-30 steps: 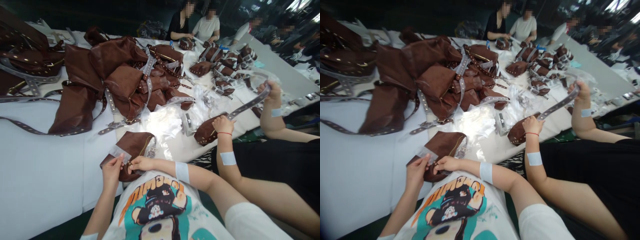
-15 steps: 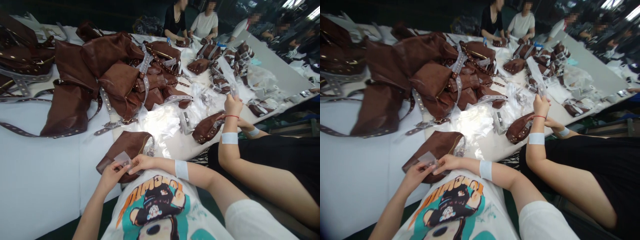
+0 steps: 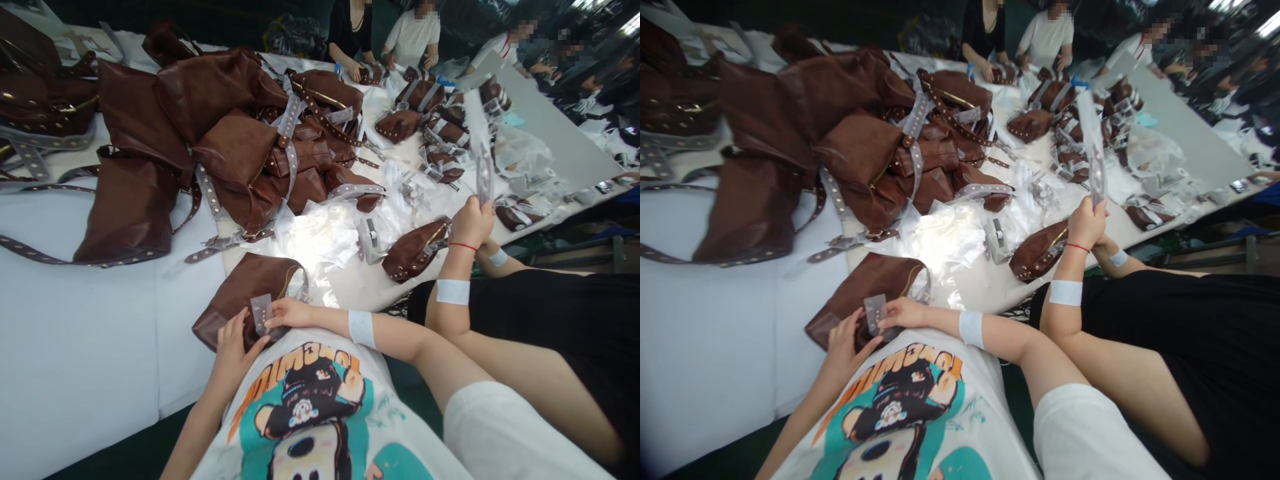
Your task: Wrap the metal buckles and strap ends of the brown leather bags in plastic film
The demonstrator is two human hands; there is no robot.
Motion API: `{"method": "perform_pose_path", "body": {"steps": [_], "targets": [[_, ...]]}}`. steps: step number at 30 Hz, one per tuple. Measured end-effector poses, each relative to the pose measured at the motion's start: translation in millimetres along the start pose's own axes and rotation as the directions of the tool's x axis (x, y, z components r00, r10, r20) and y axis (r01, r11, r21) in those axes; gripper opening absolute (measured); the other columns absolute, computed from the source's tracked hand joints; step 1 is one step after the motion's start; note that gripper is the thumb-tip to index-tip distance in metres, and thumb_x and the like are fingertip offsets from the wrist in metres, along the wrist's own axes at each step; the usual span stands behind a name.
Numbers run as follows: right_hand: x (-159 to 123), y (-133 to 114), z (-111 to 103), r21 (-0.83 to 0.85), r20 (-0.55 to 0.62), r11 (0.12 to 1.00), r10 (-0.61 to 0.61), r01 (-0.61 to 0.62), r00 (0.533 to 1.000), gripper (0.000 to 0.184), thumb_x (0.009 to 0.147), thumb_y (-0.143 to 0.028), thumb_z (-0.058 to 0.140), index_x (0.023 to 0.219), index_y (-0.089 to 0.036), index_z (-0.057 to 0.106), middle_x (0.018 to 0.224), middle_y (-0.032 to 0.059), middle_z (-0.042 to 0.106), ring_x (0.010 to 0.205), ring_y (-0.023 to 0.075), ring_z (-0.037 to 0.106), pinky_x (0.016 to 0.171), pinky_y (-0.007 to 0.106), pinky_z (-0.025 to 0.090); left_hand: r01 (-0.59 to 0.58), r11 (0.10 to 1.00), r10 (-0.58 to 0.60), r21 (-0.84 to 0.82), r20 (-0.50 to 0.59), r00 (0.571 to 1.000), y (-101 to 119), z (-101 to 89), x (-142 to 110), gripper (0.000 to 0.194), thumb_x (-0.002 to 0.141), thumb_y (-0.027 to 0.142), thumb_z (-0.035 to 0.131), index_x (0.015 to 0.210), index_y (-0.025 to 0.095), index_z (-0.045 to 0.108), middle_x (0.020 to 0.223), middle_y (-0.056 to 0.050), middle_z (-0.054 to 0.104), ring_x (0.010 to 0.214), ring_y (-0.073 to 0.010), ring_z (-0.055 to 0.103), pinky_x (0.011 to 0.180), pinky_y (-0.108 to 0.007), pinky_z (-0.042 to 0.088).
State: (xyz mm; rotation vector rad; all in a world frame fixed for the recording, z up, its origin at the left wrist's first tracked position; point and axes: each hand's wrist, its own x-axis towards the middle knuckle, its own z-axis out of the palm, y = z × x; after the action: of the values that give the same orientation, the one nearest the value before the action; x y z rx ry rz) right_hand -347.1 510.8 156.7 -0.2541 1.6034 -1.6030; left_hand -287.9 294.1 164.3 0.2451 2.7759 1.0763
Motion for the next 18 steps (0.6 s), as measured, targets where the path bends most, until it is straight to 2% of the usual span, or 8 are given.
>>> {"method": "perform_pose_path", "body": {"steps": [2,5,7,10,14,16,18], "targets": [[3.3,6.8,-1.1,-0.031,-0.017,0.999,0.008,-0.008,1.0,0.022,0.085,-0.032,0.079,0.091,-0.012,0.073,0.088,0.0044,0.075,0.083,0.0165,0.069,0.08,0.026,0.053,0.037,0.996,-0.036,-0.077,0.022,0.999,0.7,-7.4,0.9,0.076,0.084,0.068,0.063,0.14,0.019,0.054,0.135,-0.017,0.058,0.117,-0.0356,0.056,0.104,-0.057,0.045],[4.1,10.7,-3.0,-0.096,-0.003,0.995,0.009,-0.009,1.0,0.019,0.079,-0.028,0.082,0.088,-0.013,0.078,0.085,0.0028,0.076,0.079,0.0153,0.066,0.078,0.024,0.049,0.098,0.978,-0.089,-0.183,0.058,0.994,5.2,-19.8,5.0,0.056,0.084,0.065,0.064,0.123,0.024,0.066,0.126,-0.01,0.06,0.105,-0.0272,0.062,0.089,-0.041,0.053],[4.3,9.2,-3.3,-0.148,0.016,0.989,0.015,-0.012,1.0,0.017,0.078,-0.027,0.083,0.087,-0.013,0.079,0.08,0.0014,0.075,0.073,0.0137,0.063,0.074,0.023,0.047,0.115,0.972,-0.099,-0.206,0.086,0.991,8.4,-24.3,10.1,0.053,0.081,0.064,0.068,0.117,0.024,0.07,0.117,-0.008,0.061,0.095,-0.0233,0.063,0.078,-0.034,0.053],[7.8,3.4,-2.1,-0.228,0.052,0.973,0.034,-0.021,0.998,0.014,0.077,-0.026,0.084,0.079,-0.013,0.08,0.068,-0.0015,0.072,0.064,0.011,0.057,0.066,0.022,0.042,0.108,0.974,-0.078,-0.201,0.15,0.986,11.0,-24.4,20.3,0.056,0.074,0.064,0.073,0.111,0.022,0.074,0.101,-0.006,0.063,0.079,-0.0206,0.061,0.065,-0.031,0.05],[17.4,-2.7,0.7,-0.29,0.112,0.956,0.076,-0.041,0.991,0.009,0.072,-0.018,0.085,0.072,-0.011,0.079,0.059,-0.0042,0.067,0.055,0.0091,0.053,0.061,0.022,0.04,0.118,0.971,-0.08,-0.208,0.182,0.98,10.3,-21.5,33.5,0.053,0.067,0.058,0.078,0.105,0.022,0.078,0.085,-0.004,0.066,0.066,-0.0183,0.056,0.062,-0.03,0.047],[21.3,-2.9,2.0,-0.3,0.13,0.952,0.104,-0.061,0.986,0.008,0.069,-0.014,0.085,0.069,-0.011,0.078,0.055,-0.0048,0.065,0.052,0.0087,0.052,0.059,0.022,0.039,0.212,0.937,-0.139,-0.278,0.261,0.955,8.9,-22.2,38.8,0.053,0.062,0.056,0.081,0.102,0.021,0.079,0.082,-0.005,0.07,0.063,-0.0183,0.057,0.059,-0.029,0.047],[23.2,-1.2,2.9,-0.289,0.139,0.954,0.123,-0.079,0.983,0.007,0.069,-0.012,0.085,0.069,-0.01,0.078,0.055,-0.0048,0.065,0.052,0.0087,0.053,0.059,0.021,0.04,0.318,0.883,-0.171,-0.346,0.394,0.903,6.8,-24.7,43.3,0.048,0.06,0.056,0.084,0.091,0.019,0.079,0.08,-0.008,0.074,0.062,-0.02,0.061,0.057,-0.028,0.048]]}}
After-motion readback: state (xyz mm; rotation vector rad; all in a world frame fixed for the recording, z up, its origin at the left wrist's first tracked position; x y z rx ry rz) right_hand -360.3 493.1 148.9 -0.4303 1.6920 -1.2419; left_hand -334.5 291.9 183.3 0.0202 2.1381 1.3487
